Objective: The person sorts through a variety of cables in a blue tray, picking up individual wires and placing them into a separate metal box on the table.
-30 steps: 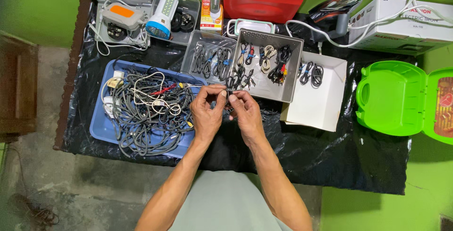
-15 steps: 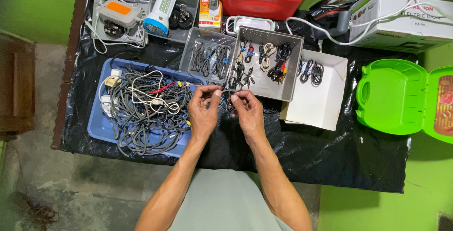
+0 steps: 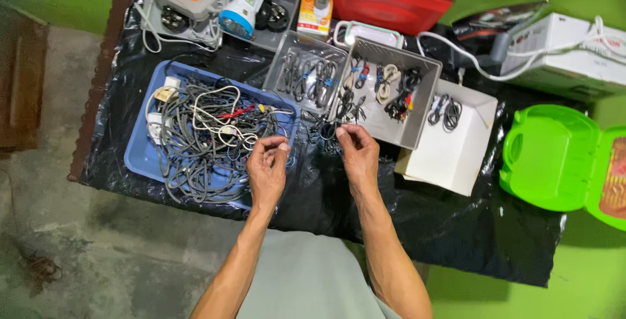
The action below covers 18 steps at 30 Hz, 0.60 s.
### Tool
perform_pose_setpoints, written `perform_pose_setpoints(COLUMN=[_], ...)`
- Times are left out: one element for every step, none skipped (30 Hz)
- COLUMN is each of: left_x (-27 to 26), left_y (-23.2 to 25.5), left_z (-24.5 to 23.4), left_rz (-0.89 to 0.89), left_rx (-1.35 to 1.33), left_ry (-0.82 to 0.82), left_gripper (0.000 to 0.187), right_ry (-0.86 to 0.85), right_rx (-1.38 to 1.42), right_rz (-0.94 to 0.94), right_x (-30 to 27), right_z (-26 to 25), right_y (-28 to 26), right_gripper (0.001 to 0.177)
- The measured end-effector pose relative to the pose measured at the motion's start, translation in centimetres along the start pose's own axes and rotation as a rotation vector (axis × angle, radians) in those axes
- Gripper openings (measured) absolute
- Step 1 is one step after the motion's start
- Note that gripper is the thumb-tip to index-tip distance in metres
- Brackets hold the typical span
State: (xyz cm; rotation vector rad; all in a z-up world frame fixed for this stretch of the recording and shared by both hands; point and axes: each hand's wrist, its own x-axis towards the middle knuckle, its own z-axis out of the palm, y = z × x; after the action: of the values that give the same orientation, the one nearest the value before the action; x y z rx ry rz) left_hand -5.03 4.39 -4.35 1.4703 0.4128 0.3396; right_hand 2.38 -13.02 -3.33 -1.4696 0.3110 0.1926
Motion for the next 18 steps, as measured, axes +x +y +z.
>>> perform_pose_setpoints(left_x=[-0.1,-0.2,-0.4,-0.6,-0.6,-0.7,-0.7,-0.7,-0.8,-0.8,-0.8,-0.8,-0.7,-0.6,-0.4,-0.4,-0.1,0.2], left_y=[-0.1,-0.2,-0.4,-0.6,-0.7,-0.9,-0.9,-1.0,-1.0,-1.1,-1.1,-1.2,-1.2,-1.3,-1.3,-1.2,-1.2,-1.2], left_z=[-0.3,-0.4,-0.6,-0.8,-0.9,-1.0,-1.1,-1.2,-1.2,-1.2,-1.2,-1.2,-1.2,-1.1,-1.1,-1.1,-0.9,-0.7], left_rz=[-0.011,-0.023,-0.037,-0.046,-0.054,-0.062,-0.067,-0.072,-0.079,-0.083,-0.087,-0.092,-0.115,-0.138,-0.159,-0.167,-0.170,-0.172], left_rx=[-0.007,-0.015,-0.023,-0.024,-0.025,-0.026,-0.018,-0.011,-0.003,0.002,0.008,0.013,0.007,0.000,-0.005,0.002,0.004,0.006], left_ry=[0.007,0.015,0.016,0.020,0.018,0.017,0.013,0.010,0.003,-0.004,-0.011,-0.019,-0.027,-0.035,-0.049,-0.064,-0.087,-0.111], left_gripper=[0.012,0.012,0.013,0.013,0.013,0.012,0.012,0.012,0.012,0.012,0.012,0.012,0.013,0.013,0.013,0.013,0.013,0.013], right_ry=[-0.003,-0.006,-0.002,-0.011,-0.016,-0.021,-0.017,-0.013,-0.006,0.002,0.011,0.020,0.025,0.031,0.041,0.057,0.079,0.102], right_rx=[-0.006,-0.013,-0.019,-0.024,-0.027,-0.030,-0.026,-0.021,-0.017,-0.013,-0.008,-0.003,0.006,0.015,0.027,0.035,0.043,0.051], right_rz=[0.019,0.038,0.059,0.042,0.023,0.004,0.014,0.023,0.033,0.047,0.061,0.076,0.080,0.084,0.086,0.084,0.074,0.064], right_x=[0.1,0.2,0.2,0.2,0.3,0.4,0.5,0.6,0.6,0.6,0.6,0.5,0.4,0.3,0.2,-0.1,0.0,-0.1], right_z=[0.2,0.3,0.3,0.4,0.5,0.6,0.6,0.7,0.6,0.6,0.6,0.6,0.6,0.5,0.5,0.5,0.5,0.4], right_y=[0.1,0.1,0.3,0.5,0.7,0.9,1.1,1.3,1.4,1.4,1.5,1.4,1.3,1.2,1.1,1.1,1.0,0.9], right_gripper=[0.016,0.016,0.016,0.016,0.017,0.017,0.017,0.017,0.017,0.017,0.018,0.018,0.018,0.018,0.018,0.018,0.018,0.018])
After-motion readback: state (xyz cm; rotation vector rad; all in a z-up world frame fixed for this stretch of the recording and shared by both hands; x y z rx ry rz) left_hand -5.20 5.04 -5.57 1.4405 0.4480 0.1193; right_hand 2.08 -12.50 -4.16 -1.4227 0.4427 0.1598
